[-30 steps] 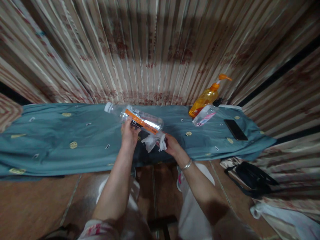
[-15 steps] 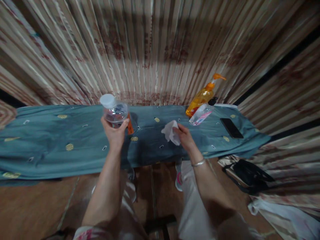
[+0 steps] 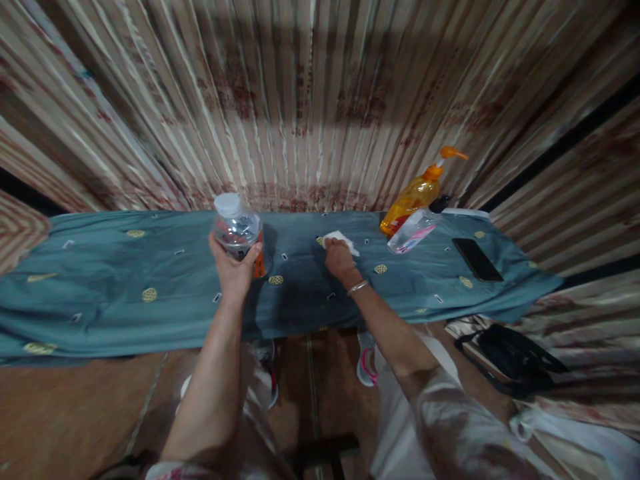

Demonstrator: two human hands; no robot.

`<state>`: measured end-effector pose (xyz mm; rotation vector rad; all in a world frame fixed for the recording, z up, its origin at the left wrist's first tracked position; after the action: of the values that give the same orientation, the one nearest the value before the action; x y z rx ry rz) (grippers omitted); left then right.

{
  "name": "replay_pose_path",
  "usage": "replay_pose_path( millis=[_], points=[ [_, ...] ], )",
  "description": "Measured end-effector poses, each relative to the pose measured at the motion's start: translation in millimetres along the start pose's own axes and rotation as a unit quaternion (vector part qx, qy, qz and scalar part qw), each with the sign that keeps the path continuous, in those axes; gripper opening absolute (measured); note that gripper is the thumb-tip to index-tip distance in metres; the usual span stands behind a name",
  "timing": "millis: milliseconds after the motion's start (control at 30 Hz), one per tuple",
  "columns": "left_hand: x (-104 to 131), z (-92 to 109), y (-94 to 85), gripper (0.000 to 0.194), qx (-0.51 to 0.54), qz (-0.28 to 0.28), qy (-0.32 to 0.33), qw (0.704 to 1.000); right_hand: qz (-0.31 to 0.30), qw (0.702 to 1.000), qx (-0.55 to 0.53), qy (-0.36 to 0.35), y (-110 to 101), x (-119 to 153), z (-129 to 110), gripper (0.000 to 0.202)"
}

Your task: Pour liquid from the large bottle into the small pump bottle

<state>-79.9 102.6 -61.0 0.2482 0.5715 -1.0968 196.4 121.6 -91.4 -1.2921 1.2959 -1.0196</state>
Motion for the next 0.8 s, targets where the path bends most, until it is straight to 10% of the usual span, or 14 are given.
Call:
replay_pose_path(
  millis=[233,367,600,800],
  points=[
    [8,-4,-4.8,0.088,-0.030,-0.010,-0.043,0.999,-0.006,0.940,-0.018,-0.341,11,77,-107,0.044],
    [10,-6,-2.6,0.096,-0.042,-0.032,-0.058,0.997,-0.026,0.944,0.039,-0.326,2,111,-42,0.042],
    [11,-11,-2.4,0.104,-0.039,-0.018,-0.057,0.997,-0.070,0.991,0.107,-0.036,-31,131,145,0.050],
    [14,-18,1.3,0.085,-0.037,-0.017,-0.090,0.995,-0.051,0.990,0.112,0.068,-34,134,169,0.052]
  ],
)
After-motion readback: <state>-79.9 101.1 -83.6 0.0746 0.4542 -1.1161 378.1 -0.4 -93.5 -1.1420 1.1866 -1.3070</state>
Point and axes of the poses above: each hand's wrist, its own x-axis away from the middle knuckle, its own y-axis out of the palm, z = x × y, the point moved 7 cm from there along -x, towards the middle knuckle, and after that the axes turned 3 degrees about y, right-handed, at the moved point
